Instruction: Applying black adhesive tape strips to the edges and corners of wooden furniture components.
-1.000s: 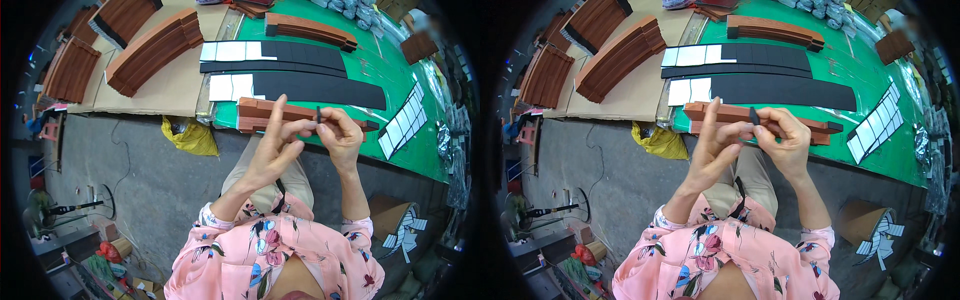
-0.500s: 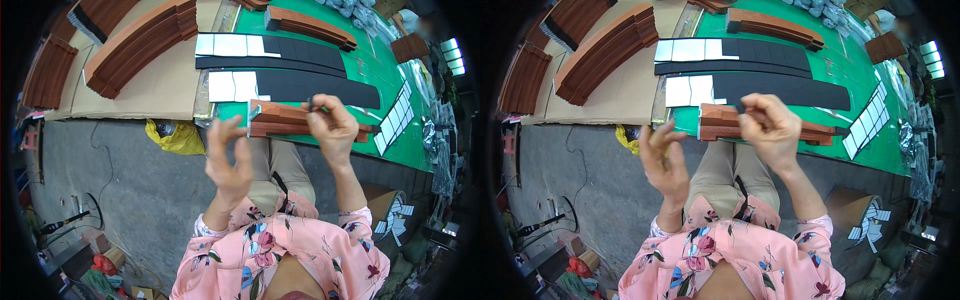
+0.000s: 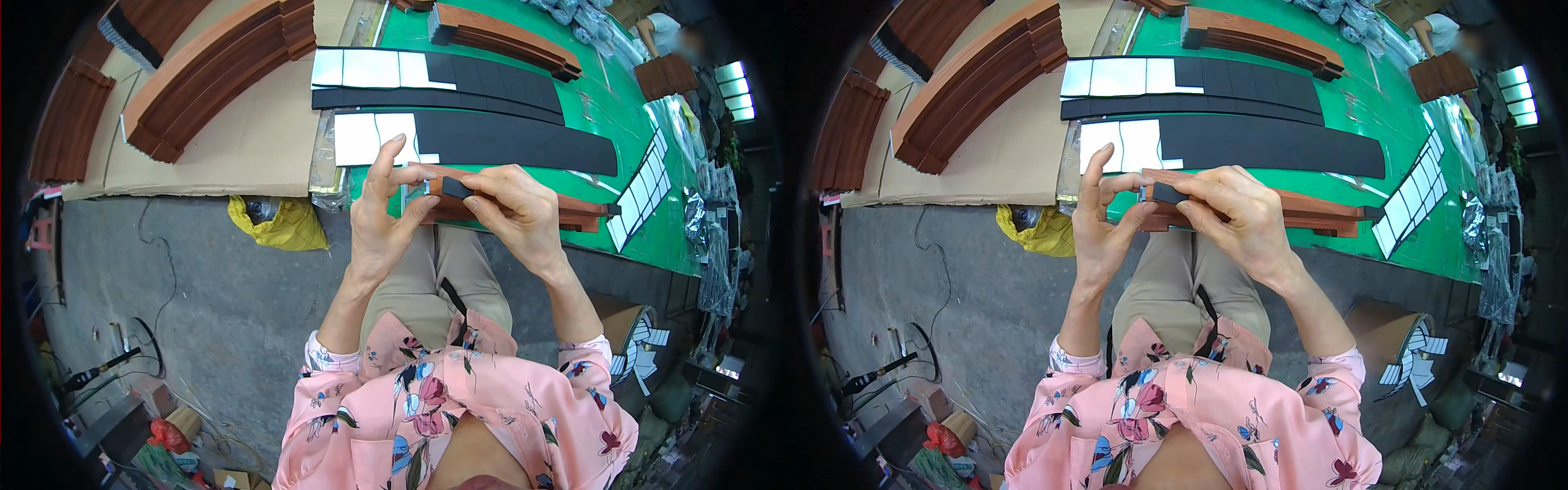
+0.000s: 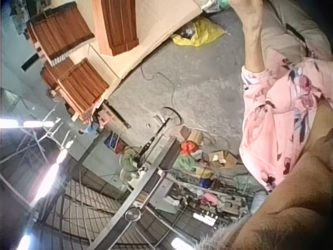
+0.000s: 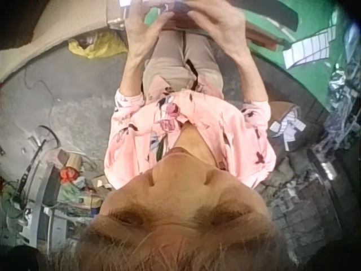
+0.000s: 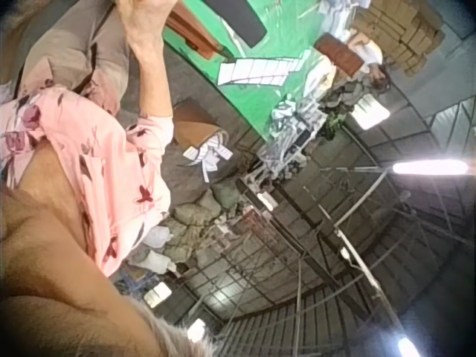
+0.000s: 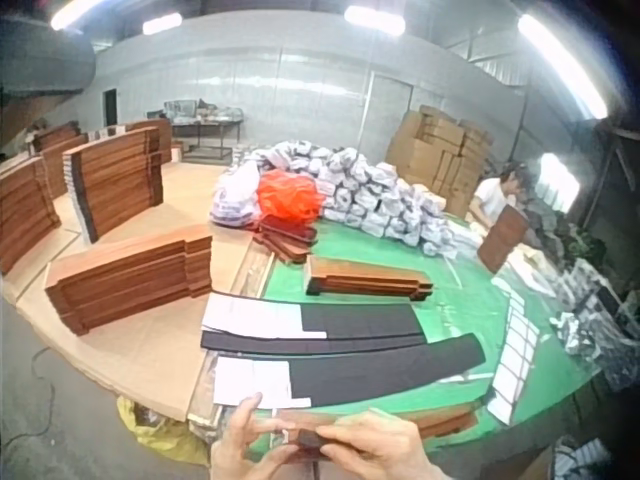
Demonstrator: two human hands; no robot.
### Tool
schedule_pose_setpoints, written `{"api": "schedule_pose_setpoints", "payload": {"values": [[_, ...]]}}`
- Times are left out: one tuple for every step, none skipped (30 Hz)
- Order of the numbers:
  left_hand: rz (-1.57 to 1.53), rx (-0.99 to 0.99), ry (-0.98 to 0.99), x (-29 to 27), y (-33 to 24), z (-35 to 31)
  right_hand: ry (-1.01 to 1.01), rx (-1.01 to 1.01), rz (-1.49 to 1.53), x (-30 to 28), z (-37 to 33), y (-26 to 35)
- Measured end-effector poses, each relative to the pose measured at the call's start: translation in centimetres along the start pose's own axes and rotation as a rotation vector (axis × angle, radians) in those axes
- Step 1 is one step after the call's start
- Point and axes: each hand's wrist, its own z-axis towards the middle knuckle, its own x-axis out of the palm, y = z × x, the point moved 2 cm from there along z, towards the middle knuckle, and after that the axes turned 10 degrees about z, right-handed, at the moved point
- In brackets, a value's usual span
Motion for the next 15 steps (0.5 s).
{"api": "schedule_pose_setpoints", "payload": {"values": [[-0.04,-0.049,0.014,0.01,0.07,-0.16,0.011,-0.012,-0.024,-0.05,0.07,0.13],[-0.08,-0.098,0.027,0.05,0.15,-0.3,0.012,-0.01,-0.024,-0.09,0.13,0.12],[-0.081,-0.1,0.027,0.08,0.15,-0.39,0.026,-0.038,-0.072,-0.07,0.25,0.14],[-0.122,-0.142,0.017,0.14,0.23,-0.49,0.041,-0.067,-0.12,-0.02,0.32,0.17],[-0.164,-0.185,0.007,0.2,0.34,-0.58,0.042,-0.066,-0.121,0.05,0.34,0.15],[-0.163,-0.185,0.007,0.2,0.4,-0.66,0.04,-0.07,-0.133,0.16,0.37,0.13],[-0.183,-0.215,0.006,0.21,0.53,-0.75,0.038,-0.074,-0.145,0.25,0.4,0.12],[-0.203,-0.245,0.005,0.2,0.63,-0.8,0.039,-0.074,-0.144,0.32,0.41,0.12],[-0.205,-0.245,0.006,0.13,0.67,-0.73,0.041,-0.077,-0.146,0.34,0.44,0.14],[-0.161,-0.188,0.028,0.0,0.58,-0.6,0.043,-0.081,-0.147,0.36,0.46,0.16],[-0.118,-0.131,0.049,-0.07,0.47,-0.5,0.043,-0.08,-0.148,0.4,0.47,0.12],[-0.119,-0.132,0.049,-0.07,0.44,-0.51,0.037,-0.091,-0.153,0.45,0.42,0.07],[-0.139,-0.165,0.051,-0.05,0.46,-0.55,0.031,-0.102,-0.159,0.5,0.38,0.04],[-0.159,-0.199,0.053,-0.04,0.5,-0.59,0.031,-0.101,-0.159,0.54,0.36,0.03],[-0.16,-0.199,0.053,-0.06,0.54,-0.56,0.033,-0.101,-0.159,0.56,0.34,0.01]]}}
